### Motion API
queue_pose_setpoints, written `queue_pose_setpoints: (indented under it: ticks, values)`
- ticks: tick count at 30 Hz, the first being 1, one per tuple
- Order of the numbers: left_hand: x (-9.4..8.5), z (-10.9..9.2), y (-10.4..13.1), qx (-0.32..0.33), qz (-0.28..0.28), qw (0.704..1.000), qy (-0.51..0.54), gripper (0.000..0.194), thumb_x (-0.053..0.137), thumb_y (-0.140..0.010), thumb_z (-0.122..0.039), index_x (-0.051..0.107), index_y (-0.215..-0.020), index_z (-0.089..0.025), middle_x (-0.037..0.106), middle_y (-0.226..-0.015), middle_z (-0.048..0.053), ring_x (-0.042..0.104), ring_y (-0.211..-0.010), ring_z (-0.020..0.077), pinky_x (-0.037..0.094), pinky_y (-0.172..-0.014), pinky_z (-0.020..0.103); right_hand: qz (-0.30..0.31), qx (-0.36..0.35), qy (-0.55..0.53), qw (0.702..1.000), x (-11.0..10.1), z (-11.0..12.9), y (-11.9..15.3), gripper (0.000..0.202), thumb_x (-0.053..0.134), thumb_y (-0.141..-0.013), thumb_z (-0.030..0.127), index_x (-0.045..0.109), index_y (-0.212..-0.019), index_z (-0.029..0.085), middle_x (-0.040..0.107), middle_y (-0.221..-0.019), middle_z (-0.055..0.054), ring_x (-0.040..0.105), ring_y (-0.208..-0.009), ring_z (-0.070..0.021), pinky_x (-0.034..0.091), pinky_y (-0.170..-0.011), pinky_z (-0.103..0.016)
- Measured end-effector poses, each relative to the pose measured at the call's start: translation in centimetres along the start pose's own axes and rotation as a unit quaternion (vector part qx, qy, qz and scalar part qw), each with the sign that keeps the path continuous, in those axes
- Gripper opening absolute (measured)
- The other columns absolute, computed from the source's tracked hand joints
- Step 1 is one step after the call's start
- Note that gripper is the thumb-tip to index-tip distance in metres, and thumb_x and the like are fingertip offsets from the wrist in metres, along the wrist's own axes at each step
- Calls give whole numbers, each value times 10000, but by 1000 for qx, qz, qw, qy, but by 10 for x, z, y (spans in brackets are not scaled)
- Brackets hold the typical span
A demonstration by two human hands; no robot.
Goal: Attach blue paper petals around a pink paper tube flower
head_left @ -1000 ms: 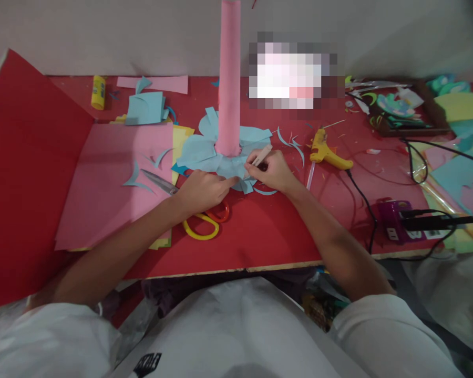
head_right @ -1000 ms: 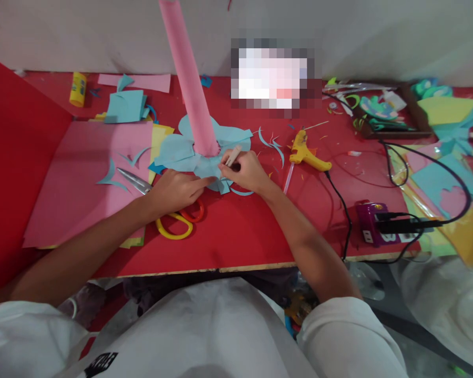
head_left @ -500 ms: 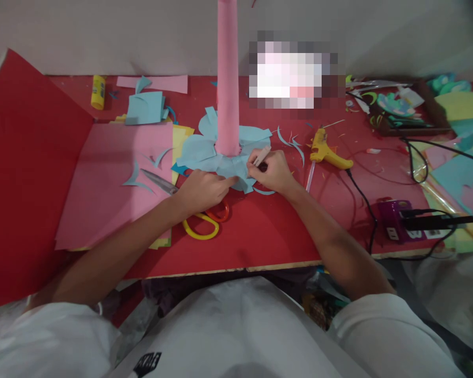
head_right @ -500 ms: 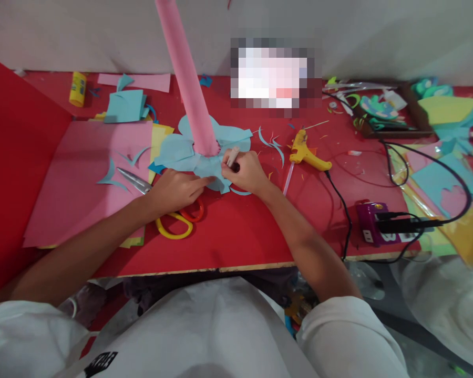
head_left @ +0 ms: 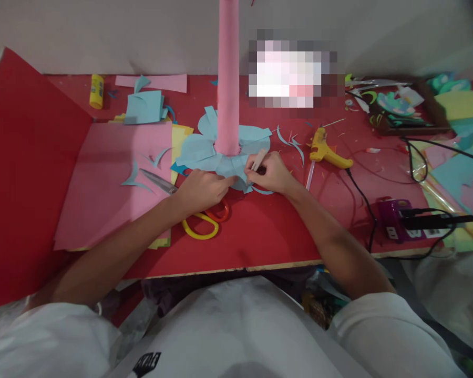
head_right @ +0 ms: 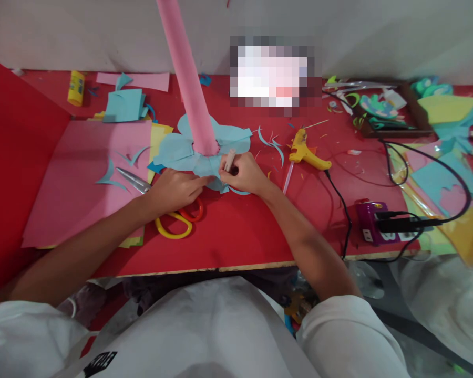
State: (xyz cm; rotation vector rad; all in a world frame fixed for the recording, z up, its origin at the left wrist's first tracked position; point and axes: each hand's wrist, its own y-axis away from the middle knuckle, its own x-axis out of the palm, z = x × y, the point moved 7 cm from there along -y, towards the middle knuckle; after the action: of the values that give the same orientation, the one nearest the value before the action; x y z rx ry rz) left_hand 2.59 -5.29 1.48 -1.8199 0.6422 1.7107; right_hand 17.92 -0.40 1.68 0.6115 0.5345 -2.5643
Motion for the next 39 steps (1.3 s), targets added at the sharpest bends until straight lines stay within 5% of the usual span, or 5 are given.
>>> queue_pose_setpoints:
  ticks: [16, 30, 39]
  values:
    - [-4, -1, 0, -6, -14, 1000, -2, 454, 444, -965, -165, 764, -1271, -266, 717, -683, 51, 638, -604, 195, 324, -556, 266, -30, 25, 5, 999, -5, -10, -1, 158, 612, -913, 300, 639, -783, 216, 718, -682, -1, 616, -606, -139, 477, -610, -288]
    - [-3, -1, 0, 3, -15, 1000, -27, 439, 472, -970, -175, 762, -1283, -282, 735, -694, 43, 648, -598, 203, 244, -519, 277, -13, 28, 21, 999, -4, -7, 0, 164, 596, -864, 266, 599, -706, 221, 688, -637, 5, 582, -580, -135, 453, -599, -297]
    - [-4, -1, 0, -1, -15, 1000, -1, 457, 449, -978, -178, 757, -1302, -273, 725, -699, 59, 654, -618, 204, 333, -552, 270, -22, 37, 0, 999, -4, -8, -1, 189, 630, -898, 364, 620, -769, 225, 718, -675, -2, 581, -585, -137, 464, -594, -291]
